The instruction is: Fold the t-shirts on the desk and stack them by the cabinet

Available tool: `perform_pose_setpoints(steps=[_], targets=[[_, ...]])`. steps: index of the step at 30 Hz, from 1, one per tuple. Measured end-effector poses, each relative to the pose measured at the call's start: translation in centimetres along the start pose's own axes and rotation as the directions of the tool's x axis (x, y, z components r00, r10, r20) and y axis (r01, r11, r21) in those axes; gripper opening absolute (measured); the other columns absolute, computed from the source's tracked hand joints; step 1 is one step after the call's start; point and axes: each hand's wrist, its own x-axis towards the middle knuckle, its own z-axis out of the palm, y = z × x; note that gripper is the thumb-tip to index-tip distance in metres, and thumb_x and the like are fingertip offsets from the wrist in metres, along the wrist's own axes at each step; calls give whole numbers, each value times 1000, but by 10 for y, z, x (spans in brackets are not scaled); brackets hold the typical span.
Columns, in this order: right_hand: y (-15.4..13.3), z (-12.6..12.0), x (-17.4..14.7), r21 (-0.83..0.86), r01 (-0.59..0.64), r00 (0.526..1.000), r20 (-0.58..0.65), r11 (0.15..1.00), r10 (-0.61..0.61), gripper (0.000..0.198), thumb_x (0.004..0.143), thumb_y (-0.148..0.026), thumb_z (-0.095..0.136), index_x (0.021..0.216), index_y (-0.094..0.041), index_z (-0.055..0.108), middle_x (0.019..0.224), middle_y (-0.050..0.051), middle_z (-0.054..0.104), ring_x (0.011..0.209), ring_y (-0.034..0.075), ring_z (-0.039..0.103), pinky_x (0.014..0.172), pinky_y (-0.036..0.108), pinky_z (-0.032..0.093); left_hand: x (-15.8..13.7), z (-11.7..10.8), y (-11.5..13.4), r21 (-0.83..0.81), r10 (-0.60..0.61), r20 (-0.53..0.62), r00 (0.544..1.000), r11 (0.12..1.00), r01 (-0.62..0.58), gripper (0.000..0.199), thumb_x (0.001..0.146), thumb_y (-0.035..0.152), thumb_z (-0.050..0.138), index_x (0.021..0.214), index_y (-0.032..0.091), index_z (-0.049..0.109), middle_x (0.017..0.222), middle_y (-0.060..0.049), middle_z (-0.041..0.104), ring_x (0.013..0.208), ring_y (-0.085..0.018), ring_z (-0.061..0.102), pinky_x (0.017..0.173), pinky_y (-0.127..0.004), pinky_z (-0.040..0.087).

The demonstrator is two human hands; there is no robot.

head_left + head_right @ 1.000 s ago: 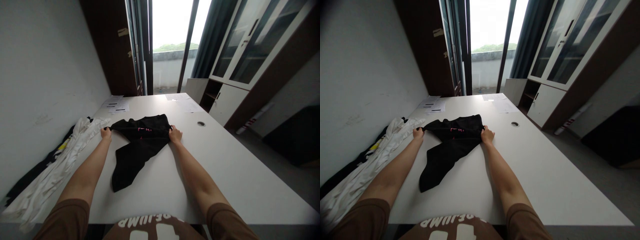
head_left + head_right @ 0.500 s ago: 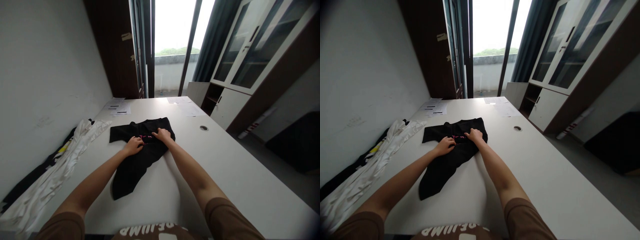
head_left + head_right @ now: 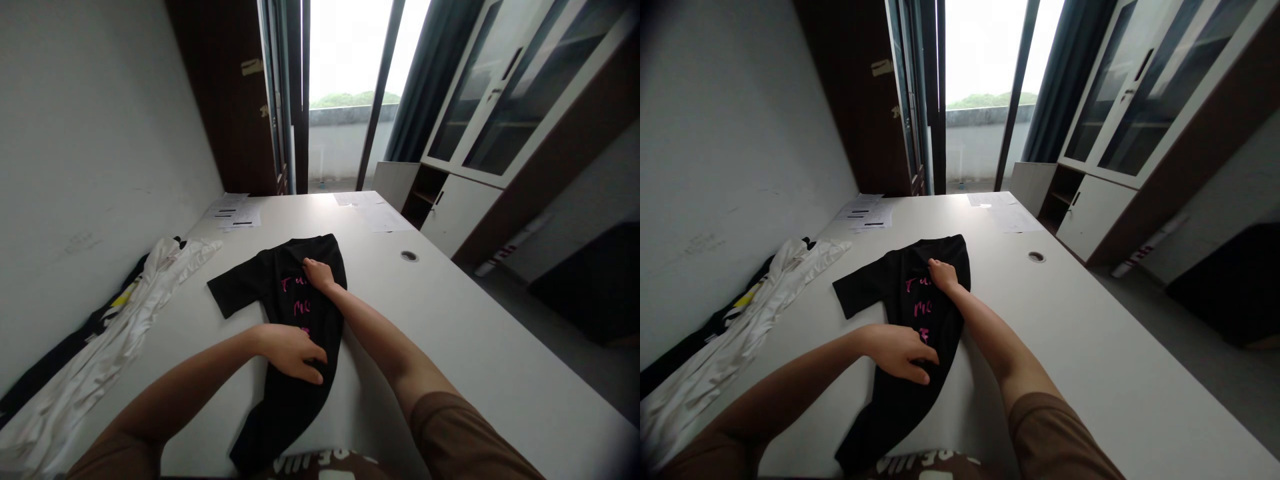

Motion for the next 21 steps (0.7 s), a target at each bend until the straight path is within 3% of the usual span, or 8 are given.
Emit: perform_pose_setpoints(steps=[2, 5, 9, 11, 14, 16, 18, 21], targets=[[5, -2, 1, 105, -55, 996, -62, 993, 62, 24, 106, -35, 42, 116, -25, 61, 109, 6, 72, 100, 23, 67, 80, 27, 44, 5, -5, -10, -233, 120, 184, 976, 970, -75, 43, 99, 53, 51, 125, 25, 70, 94, -4, 76, 87, -22, 73, 79, -31, 56], [14, -11, 5, 266, -60, 984, -149, 962, 102, 25, 105, -36, 41, 112, -24, 61, 96, 4, 72, 91, 22, 67, 77, 26, 43, 16, -12, -48, -323, -93, -63, 994, 944, 68, 46, 105, 46, 37, 119, 18, 71, 89, -5, 75, 82, -19, 72, 78, -29, 56], [43, -31, 5, 443, 21, 949, -292, 896, 121, 28, 102, -41, 41, 104, -23, 62, 93, 3, 71, 86, 21, 65, 78, 27, 46, 19, -20, -112, -239, -452, -586, 672, 889, 390, 33, 100, 34, 44, 115, 17, 68, 113, -12, 71, 105, -24, 67, 97, -37, 51], [72, -40, -1, 525, -81, 872, -374, 847, 315, 32, 102, -40, 36, 104, -20, 61, 99, 7, 71, 90, 22, 64, 80, 28, 48, 15, -22, -138, -239, -511, -663, 547, 837, 492, 35, 97, 35, 49, 122, 16, 64, 128, -18, 63, 122, -31, 58, 108, -45, 43], [124, -49, -20, 626, -410, 574, -389, 664, 721, 36, 101, -34, 29, 110, -15, 58, 106, 15, 69, 96, 25, 63, 83, 32, 48, 9, -18, -168, -251, -560, -724, 403, 758, 602, 52, 93, 42, 57, 138, 16, 56, 151, -23, 44, 142, -40, 38, 116, -55, 29], [152, -53, -33, 627, -527, 451, -366, 574, 814, 37, 100, -32, 28, 116, -14, 56, 108, 16, 68, 97, 26, 63, 84, 34, 48, 7, -12, -184, -241, -581, -742, 334, 696, 676, 63, 93, 49, 57, 147, 19, 48, 162, -22, 30, 149, -42, 26, 118, -59, 23], [166, -56, -42, 599, -545, 409, -420, 586, 810, 42, 100, -29, 23, 124, -10, 52, 112, 20, 66, 100, 26, 62, 86, 35, 47, 7, -8, -198, -229, -598, -751, 280, 633, 739, 67, 95, 56, 51, 152, 22, 42, 165, -20, 25, 151, -41, 22, 118, -63, 19], [159, -58, -48, 537, -494, 451, -514, 684, 730, 41, 102, -31, 26, 127, -11, 51, 118, 19, 63, 107, 25, 59, 94, 33, 44, 7, -7, -217, -228, -610, -753, 247, 594, 772, 70, 96, 62, 43, 154, 23, 40, 165, -20, 27, 153, -41, 20, 118, -65, 15]])
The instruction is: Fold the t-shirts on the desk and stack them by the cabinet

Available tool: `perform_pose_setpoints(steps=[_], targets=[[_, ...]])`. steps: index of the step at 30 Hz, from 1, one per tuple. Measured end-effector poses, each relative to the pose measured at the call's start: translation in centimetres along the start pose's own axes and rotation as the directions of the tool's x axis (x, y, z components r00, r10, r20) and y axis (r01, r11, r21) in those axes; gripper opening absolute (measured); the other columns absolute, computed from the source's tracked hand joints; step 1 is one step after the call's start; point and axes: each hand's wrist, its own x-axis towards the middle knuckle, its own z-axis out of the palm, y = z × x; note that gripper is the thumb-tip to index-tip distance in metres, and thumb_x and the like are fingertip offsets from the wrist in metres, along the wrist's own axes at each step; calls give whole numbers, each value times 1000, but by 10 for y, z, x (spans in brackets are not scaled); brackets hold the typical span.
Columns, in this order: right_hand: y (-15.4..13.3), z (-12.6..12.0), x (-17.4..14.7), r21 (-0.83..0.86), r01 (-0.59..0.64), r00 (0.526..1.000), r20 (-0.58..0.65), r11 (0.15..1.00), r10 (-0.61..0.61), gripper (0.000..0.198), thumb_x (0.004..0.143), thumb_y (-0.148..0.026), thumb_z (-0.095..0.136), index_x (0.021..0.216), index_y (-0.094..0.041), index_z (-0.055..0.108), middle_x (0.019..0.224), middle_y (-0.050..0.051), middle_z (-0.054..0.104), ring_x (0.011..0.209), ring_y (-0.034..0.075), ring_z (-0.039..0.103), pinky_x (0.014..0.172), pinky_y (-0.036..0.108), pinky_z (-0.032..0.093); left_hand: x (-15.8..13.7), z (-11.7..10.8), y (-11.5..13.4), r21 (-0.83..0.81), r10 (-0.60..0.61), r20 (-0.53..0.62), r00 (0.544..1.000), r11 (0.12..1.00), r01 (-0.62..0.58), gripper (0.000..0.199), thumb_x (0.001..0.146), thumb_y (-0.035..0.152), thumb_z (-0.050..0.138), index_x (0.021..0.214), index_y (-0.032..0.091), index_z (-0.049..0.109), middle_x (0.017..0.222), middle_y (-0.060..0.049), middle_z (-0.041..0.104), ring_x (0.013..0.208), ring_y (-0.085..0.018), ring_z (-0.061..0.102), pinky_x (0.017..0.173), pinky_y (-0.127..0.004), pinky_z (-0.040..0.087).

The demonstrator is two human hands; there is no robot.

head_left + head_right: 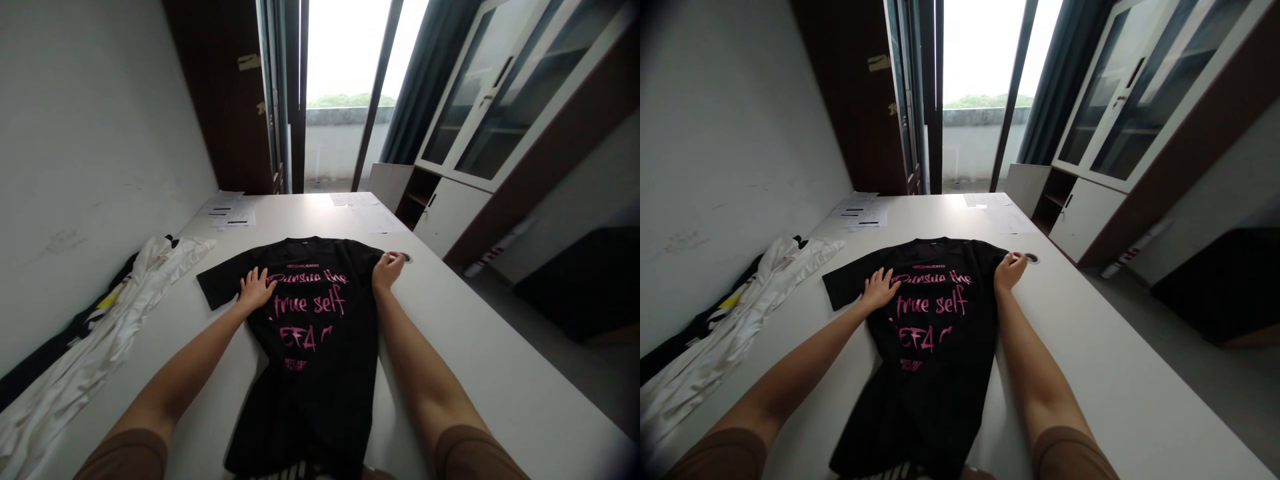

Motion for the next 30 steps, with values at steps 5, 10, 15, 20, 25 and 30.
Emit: perform_pose_setpoints(steps=[5, 10, 15, 20, 25, 30], targets=[[-26, 9, -49, -137, 381, 855, 428, 914, -293, 36, 101, -39, 44, 128, -19, 57, 108, 12, 69, 100, 28, 64, 90, 38, 46, 17, 2, -20, 56, -11, -4, 1000, 998, 11, 76, 95, 69, 38, 155, 23, 42, 166, -19, 26, 154, -42, 17, 119, -65, 12], [-35, 22, -85, -294, 578, 684, 683, 761, -256, 55, 98, -47, 55, 147, -24, 46, 112, 15, 70, 101, 32, 66, 88, 40, 47, 20, -3, -46, 95, -2, 8, 1000, 995, 1, 75, 95, 69, 40, 156, 26, 40, 166, -17, 28, 154, -39, 21, 120, -62, 14], [-23, 27, -55, -295, 677, 642, 684, 674, -345, 43, 100, -48, 51, 135, -25, 60, 128, 17, 62, 125, 33, 51, 100, 43, 41, 28, -16, -74, 141, -61, -24, 998, 988, 63, 73, 94, 71, 41, 155, 30, 42, 167, -14, 25, 153, -45, 16, 114, -75, 11], [12, 25, 15, -489, 507, 815, 540, 710, -211, 54, 100, -52, 49, 145, -21, 54, 153, 21, 40, 142, 39, 32, 111, 60, 27, 52, -29, -92, 143, -118, 5, 993, 983, 116, 71, 93, 71, 41, 153, 34, 43, 166, -16, 29, 151, -48, 21, 109, -80, 15], [46, 21, 58, -525, 261, 932, 355, 810, -70, 60, 100, -51, 46, 148, -16, 48, 152, 26, 40, 143, 39, 34, 110, 62, 29, 68, -36, -94, 118, -110, -10, 994, 987, 111, 72, 95, 66, 41, 156, 28, 38, 159, -19, 40, 146, -45, 33, 110, -72, 26], [48, 35, 75, -325, 239, 923, 369, 915, -110, 67, 98, -50, 53, 154, -15, 39, 136, 21, 59, 125, 32, 57, 103, 43, 43, 75, -61, -132, 169, -175, -213, 961, 963, 212, 61, 97, 50, 42, 146, 14, 47, 138, -22, 59, 130, -37, 53, 108, -50, 41]])
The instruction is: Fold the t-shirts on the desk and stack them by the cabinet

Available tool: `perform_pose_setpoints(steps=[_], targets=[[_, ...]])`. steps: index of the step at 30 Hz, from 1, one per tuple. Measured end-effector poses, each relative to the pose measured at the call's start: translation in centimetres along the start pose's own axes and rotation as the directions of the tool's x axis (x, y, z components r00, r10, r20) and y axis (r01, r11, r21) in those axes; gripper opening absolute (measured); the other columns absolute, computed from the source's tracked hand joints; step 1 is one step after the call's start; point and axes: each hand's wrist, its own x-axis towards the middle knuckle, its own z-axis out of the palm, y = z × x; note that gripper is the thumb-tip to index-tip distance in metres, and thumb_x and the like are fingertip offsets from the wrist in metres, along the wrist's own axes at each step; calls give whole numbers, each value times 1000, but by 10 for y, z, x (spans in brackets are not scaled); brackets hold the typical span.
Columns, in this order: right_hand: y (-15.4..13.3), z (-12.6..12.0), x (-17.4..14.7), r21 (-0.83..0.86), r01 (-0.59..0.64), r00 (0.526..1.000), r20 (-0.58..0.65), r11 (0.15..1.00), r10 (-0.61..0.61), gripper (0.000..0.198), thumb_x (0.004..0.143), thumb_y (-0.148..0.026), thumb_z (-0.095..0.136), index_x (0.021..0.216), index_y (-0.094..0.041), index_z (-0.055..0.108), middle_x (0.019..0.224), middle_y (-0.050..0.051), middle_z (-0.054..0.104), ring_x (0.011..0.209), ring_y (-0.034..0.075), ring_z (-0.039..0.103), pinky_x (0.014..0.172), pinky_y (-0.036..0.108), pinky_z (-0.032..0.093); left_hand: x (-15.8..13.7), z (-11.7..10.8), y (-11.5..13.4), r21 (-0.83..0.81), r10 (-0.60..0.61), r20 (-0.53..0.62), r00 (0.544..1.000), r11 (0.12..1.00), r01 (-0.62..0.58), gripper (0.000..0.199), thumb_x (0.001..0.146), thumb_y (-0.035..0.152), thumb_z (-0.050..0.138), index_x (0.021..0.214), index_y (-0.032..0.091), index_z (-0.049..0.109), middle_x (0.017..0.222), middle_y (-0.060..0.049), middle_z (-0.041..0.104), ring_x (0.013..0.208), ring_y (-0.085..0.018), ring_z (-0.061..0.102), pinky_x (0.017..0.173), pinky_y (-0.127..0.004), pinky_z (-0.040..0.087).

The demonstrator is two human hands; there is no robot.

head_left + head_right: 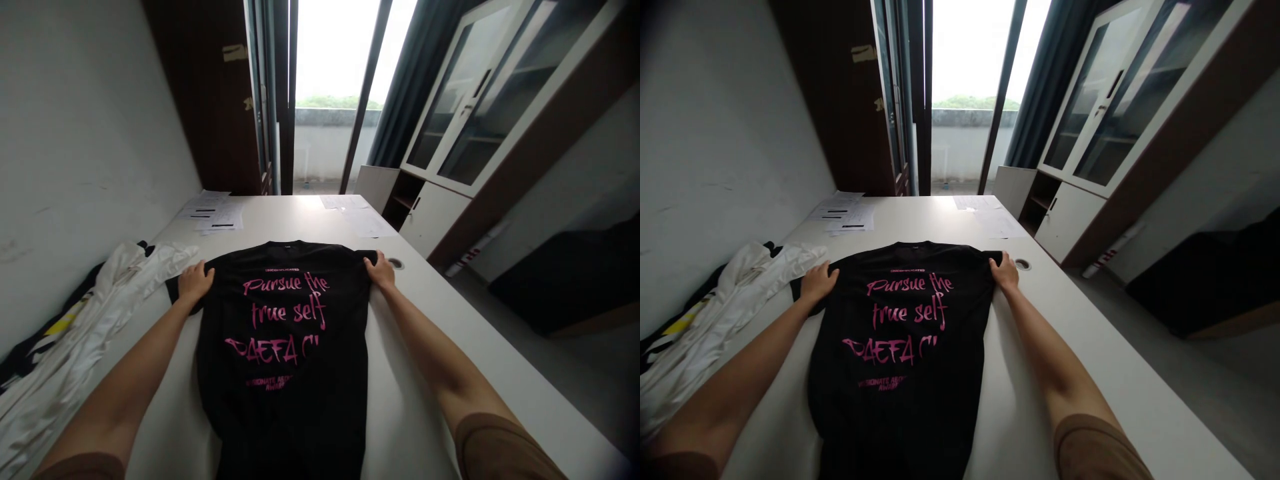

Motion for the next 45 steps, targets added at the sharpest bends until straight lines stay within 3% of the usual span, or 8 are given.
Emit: perform_pose_setpoints(steps=[4, 7, 20, 24, 28, 35, 40, 45], targets=[[-6, 4, 23, 156, -87, 986, 152, 984, 63, 68, 89, -45, 66, 146, -12, 51, 134, 21, 63, 119, 31, 61, 99, 39, 47, 13, -11, -36, 127, -226, -1, 974, 966, 224, 59, 88, 54, 56, 129, 11, 58, 129, -24, 63, 121, -42, 58, 96, -52, 49], [-9, 7, 37, 271, -25, 960, 275, 962, -53, 52, 83, -33, 69, 131, -12, 65, 122, 16, 71, 108, 28, 66, 93, 36, 50, 21, -14, -41, 111, -140, 162, 977, 986, 123, 44, 89, 49, 58, 120, 17, 63, 116, -18, 71, 109, -37, 66, 89, -45, 52], [-37, -10, 75, 157, 162, 975, -174, 974, -135, 36, 88, -21, 46, 108, -21, 76, 110, 9, 74, 103, 25, 65, 94, 33, 48, 97, -62, -64, 131, -185, -70, 980, 972, 193, 39, 99, 33, 48, 133, 16, 60, 125, -17, 67, 114, -34, 63, 91, -46, 51], [-32, -11, 85, 93, 155, 986, -79, 984, -148, 37, 89, -20, 47, 114, -19, 75, 117, 10, 72, 106, 25, 65, 95, 33, 48, 102, -57, -57, 169, -229, -45, 972, 958, 233, 38, 94, 27, 53, 127, 11, 62, 132, -23, 61, 123, -38, 54, 97, -52, 47], [-9, -4, 81, -163, 18, 962, 270, 987, 27, 39, 79, -14, 58, 112, -22, 77, 114, 12, 72, 103, 28, 65, 91, 37, 50, 91, -43, -37, 184, -129, -23, 991, 974, 131, 47, 89, 25, 54, 132, 7, 59, 139, -28, 54, 130, -43, 46, 100, -57, 43], [-38, 7, 61, -364, 198, 978, 8, 910, -210, 37, 95, -33, 48, 116, -16, 73, 126, 21, 58, 120, 36, 49, 95, 47, 45, 95, -21, 40, -29, 345, 167, 924, 938, -345, 32, 94, 37, 52, 118, 28, 70, 114, -4, 72, 105, -24, 66, 93, -31, 49], [-91, 31, 50, -229, 430, 902, 136, 873, -409, 39, 102, -39, 42, 129, -20, 64, 128, 17, 60, 119, 32, 54, 98, 41, 44, 95, 7, 97, -95, 396, 111, 911, 917, -387, 40, 99, 41, 48, 133, 26, 63, 126, -7, 67, 118, -25, 59, 103, -33, 44], [-129, 61, 59, -187, 336, 907, 329, 923, -263, 64, 100, -55, 48, 155, -23, 36, 128, 17, 65, 114, 33, 62, 93, 42, 48, 79, 33, 133, -100, 287, 68, 955, 955, -280, 46, 104, 41, 36, 138, 23, 59, 132, -13, 63, 122, -30, 57, 103, -41, 43]])
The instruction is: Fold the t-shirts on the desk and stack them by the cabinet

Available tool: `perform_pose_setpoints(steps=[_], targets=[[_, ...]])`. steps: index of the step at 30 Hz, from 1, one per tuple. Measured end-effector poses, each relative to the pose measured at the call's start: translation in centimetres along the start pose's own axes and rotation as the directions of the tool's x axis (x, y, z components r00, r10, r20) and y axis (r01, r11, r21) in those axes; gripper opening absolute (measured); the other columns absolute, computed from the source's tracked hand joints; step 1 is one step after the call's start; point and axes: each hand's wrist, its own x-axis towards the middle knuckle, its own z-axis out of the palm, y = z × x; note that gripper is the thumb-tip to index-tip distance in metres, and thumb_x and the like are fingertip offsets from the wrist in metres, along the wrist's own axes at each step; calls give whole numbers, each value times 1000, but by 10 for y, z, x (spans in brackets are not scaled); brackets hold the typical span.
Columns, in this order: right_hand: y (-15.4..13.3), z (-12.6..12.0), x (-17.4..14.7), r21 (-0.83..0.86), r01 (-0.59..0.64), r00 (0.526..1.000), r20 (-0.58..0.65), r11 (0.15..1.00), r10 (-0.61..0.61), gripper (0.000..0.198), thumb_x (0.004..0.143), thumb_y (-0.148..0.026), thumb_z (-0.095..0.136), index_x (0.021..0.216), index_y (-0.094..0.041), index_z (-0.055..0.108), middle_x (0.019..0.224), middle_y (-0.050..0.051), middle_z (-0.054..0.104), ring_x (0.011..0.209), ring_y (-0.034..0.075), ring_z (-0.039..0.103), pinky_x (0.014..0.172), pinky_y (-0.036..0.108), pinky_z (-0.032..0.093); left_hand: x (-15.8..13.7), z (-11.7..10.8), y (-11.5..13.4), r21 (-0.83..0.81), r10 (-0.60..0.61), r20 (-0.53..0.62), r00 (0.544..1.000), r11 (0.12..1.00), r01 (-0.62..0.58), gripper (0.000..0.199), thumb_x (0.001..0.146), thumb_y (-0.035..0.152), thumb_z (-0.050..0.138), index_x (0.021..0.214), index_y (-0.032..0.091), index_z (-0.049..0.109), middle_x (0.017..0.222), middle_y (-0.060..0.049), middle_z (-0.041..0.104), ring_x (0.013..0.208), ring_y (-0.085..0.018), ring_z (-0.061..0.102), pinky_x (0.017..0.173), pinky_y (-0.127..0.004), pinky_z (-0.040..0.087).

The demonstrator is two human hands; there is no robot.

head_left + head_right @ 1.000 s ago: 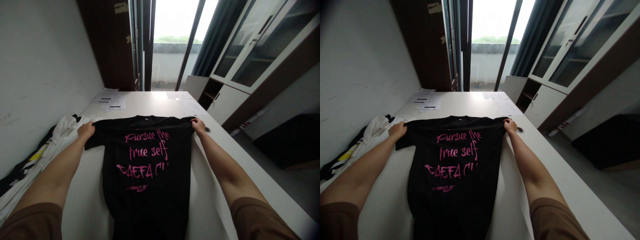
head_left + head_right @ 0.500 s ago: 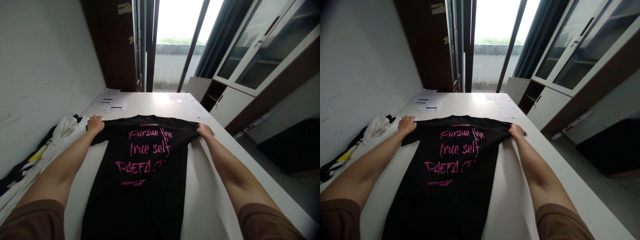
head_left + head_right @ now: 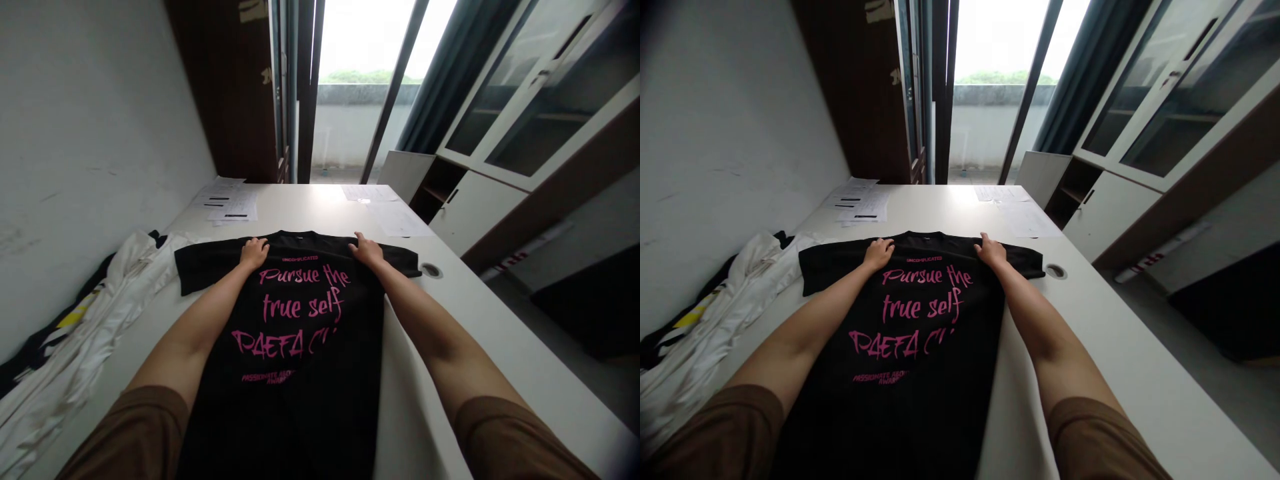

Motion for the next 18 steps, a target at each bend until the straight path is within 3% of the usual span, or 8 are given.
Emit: perform_pose_setpoints(steps=[4, 10, 13, 16, 18], targets=[[-18, 3, 21, 12, -7, 997, 82, 1000, 6, 70, 96, -60, 55, 153, -22, 37, 136, 19, 62, 123, 33, 59, 96, 40, 47, -9, 13, 11, -6, -60, 30, 998, 998, 60, 47, 105, 49, 30, 126, 28, 66, 116, -10, 72, 112, -30, 64, 96, -42, 46], [-27, 4, 35, -23, 19, 970, 241, 1000, -13, 37, 96, -48, 59, 123, -23, 65, 129, 13, 66, 118, 28, 62, 92, 35, 49, 5, 10, 1, 9, -159, 132, 978, 987, 159, 47, 98, 62, 41, 119, 27, 65, 102, -10, 75, 95, -29, 70, 81, -38, 51], [-32, 6, 32, -56, 52, 975, 219, 997, -39, 31, 100, -39, 51, 119, -21, 67, 130, 15, 66, 117, 28, 62, 91, 35, 49, 17, 9, 3, 20, -172, 104, 980, 985, 171, 52, 98, 59, 43, 130, 22, 60, 119, -18, 69, 110, -34, 65, 90, -44, 50], [-39, 9, 27, -98, 68, 990, 130, 993, -56, 34, 102, -33, 43, 123, -18, 65, 127, 18, 67, 115, 28, 64, 91, 36, 48, 23, 15, 16, 18, -100, 51, 994, 995, 100, 51, 97, 55, 47, 133, 21, 60, 140, -21, 56, 131, -40, 50, 103, -54, 41], [-42, 10, 27, -122, 58, 996, 79, 991, -48, 37, 103, -31, 39, 126, -15, 62, 123, 20, 68, 113, 29, 64, 91, 37, 48, 25, 23, 27, 6, -37, 37, 999, 999, 36, 50, 99, 53, 45, 134, 22, 61, 143, -19, 53, 135, -39, 45, 109, -54, 37]])
